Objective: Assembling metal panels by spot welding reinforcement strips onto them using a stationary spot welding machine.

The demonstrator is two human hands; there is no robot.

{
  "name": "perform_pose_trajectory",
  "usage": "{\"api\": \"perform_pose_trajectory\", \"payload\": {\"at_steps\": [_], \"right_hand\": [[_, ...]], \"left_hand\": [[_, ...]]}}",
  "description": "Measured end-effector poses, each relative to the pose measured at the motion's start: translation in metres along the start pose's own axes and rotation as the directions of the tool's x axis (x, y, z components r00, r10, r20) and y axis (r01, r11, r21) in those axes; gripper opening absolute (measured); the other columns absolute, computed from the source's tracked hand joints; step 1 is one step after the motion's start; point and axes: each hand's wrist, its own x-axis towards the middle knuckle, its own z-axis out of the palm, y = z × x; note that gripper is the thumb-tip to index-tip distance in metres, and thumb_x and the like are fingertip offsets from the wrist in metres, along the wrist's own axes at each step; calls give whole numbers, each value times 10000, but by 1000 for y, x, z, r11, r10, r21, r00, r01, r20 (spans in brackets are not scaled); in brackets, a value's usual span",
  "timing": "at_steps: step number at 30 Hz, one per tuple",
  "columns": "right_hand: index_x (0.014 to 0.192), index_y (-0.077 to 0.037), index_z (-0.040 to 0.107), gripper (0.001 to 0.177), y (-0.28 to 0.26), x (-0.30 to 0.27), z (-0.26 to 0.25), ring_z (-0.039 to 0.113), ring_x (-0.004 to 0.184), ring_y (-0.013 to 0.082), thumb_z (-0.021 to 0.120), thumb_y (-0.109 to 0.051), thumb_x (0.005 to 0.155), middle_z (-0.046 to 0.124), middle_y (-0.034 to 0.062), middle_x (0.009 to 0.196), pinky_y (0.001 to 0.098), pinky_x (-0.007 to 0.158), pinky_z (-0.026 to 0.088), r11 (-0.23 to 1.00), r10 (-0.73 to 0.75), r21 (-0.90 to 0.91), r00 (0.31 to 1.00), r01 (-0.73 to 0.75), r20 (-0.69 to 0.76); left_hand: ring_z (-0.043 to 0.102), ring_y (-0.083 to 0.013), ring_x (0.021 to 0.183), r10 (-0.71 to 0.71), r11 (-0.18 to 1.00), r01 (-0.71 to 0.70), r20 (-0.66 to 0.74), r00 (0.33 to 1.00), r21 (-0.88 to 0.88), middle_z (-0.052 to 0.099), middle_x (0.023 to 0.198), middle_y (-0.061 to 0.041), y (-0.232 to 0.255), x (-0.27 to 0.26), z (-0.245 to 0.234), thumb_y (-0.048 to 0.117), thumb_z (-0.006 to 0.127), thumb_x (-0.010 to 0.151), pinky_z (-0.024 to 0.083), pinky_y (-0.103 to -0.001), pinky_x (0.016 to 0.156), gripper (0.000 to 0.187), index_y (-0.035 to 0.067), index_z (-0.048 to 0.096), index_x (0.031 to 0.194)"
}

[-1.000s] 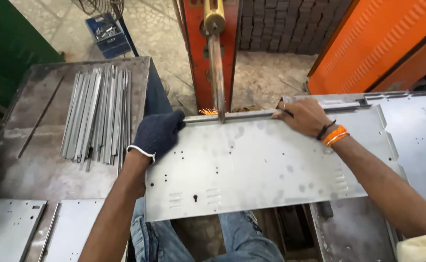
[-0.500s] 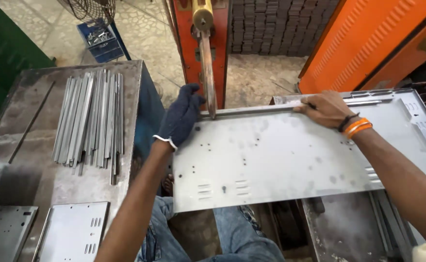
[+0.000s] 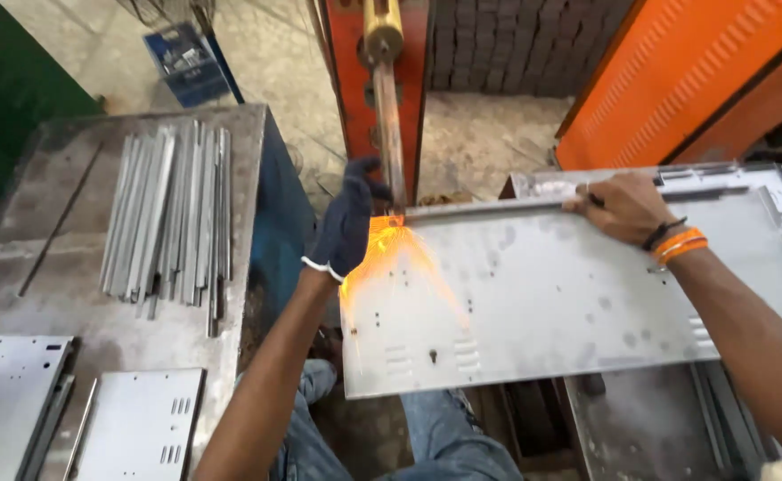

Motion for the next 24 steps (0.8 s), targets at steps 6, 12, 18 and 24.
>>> {"api": "perform_pose_trajectory", "payload": {"at_steps": [6, 12, 18, 24], "right_hand": [[690, -41, 647, 554, -17, 6, -20, 561, 549, 351, 606, -491, 1010, 540, 155, 564, 497, 587, 398, 1000, -10, 4, 999, 10, -36], [881, -81, 680, 470, -82, 49, -15, 621, 680, 386, 579, -519, 1019, 623, 175, 685, 514, 620, 434, 992, -110, 67, 994, 108, 15], [1039, -42, 645, 339, -110, 62, -22, 663, 830, 400, 605, -374, 987, 695, 171, 872, 505, 675, 496, 898, -281, 330, 957, 290, -76], [981, -45, 658, 303, -91, 55, -3, 661, 834, 393, 606, -341, 1022, 690, 178, 855, 519, 735, 492, 953, -211, 206, 975, 222, -76]], "left_hand": [[689, -234, 1006, 26, 1000, -23, 123, 992, -19, 720, 1109, -100, 13, 2, -16, 560, 274, 1106, 553, -370, 892, 629, 91, 502, 1458], [714, -395, 954, -108, 681, -107, 243, 964, 725, 752, 1009, -185, 57, -13, -78, 458, 638, 950, 547, -477, 843, 405, 108, 754, 1117], [710, -399, 1027, -195, 579, 19, 116, 974, 815, 754, 1108, -183, 50, -30, -152, 516, 649, 932, 545, -474, 900, 501, 136, 737, 1247], [701, -401, 1050, -259, 599, 109, 63, 964, 793, 744, 1124, -197, 26, -55, -217, 513, 685, 906, 533, -467, 904, 541, 79, 734, 1226]]}}
